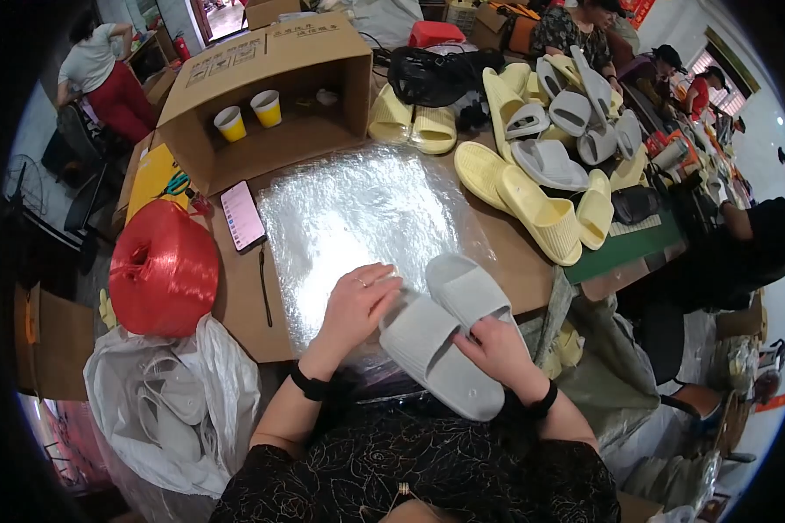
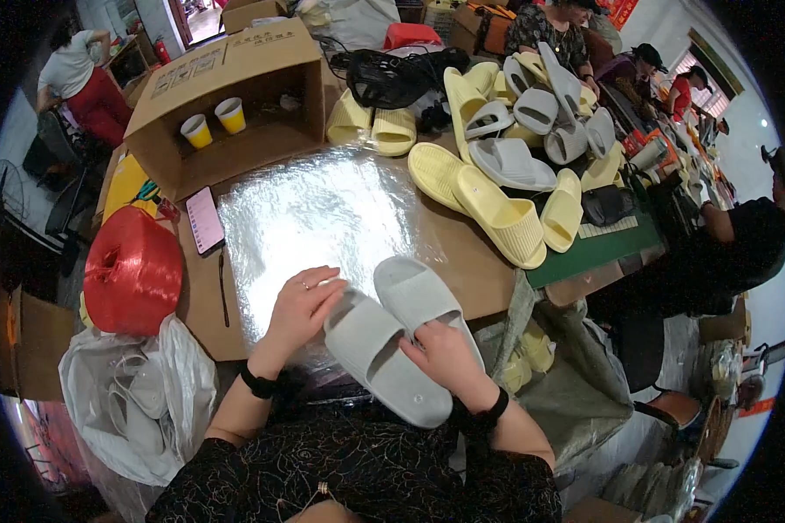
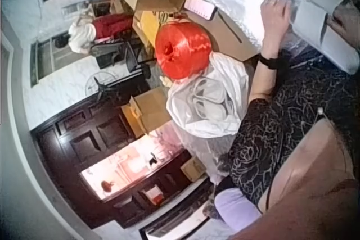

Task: The recorder is sorting and placing pairs of slides/sandals into plastic bags at a workstation.

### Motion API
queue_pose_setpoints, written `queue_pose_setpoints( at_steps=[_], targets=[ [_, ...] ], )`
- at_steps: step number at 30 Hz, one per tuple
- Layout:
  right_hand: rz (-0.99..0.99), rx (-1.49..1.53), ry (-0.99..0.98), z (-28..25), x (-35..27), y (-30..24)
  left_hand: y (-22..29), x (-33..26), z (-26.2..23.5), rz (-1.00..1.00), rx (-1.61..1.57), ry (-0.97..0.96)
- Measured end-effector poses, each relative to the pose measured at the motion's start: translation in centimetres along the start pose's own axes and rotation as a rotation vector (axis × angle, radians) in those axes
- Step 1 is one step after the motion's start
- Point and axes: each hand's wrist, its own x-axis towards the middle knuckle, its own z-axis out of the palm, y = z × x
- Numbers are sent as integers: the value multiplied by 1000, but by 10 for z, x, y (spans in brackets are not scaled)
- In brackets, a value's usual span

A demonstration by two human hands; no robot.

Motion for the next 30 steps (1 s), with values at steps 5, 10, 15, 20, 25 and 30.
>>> queue_pose_setpoints(
  at_steps=[5,10,15,20,25,30],
  targets=[
    [-1,-7,178,11,29,-11,26,-2,-1,246,-4,-4],
    [-87,-39,266,41,66,2,48,2,-11,287,-155,-40],
    [-90,-82,398,53,126,-10,52,-5,-18,227,-277,-80],
    [3,-38,464,62,168,-16,52,-4,-28,191,-441,-132],
    [-66,172,402,56,164,-11,33,-15,-39,144,-353,-120],
    [-288,174,275,31,81,-15,1,-23,-49,-82,-514,86]
  ],
)
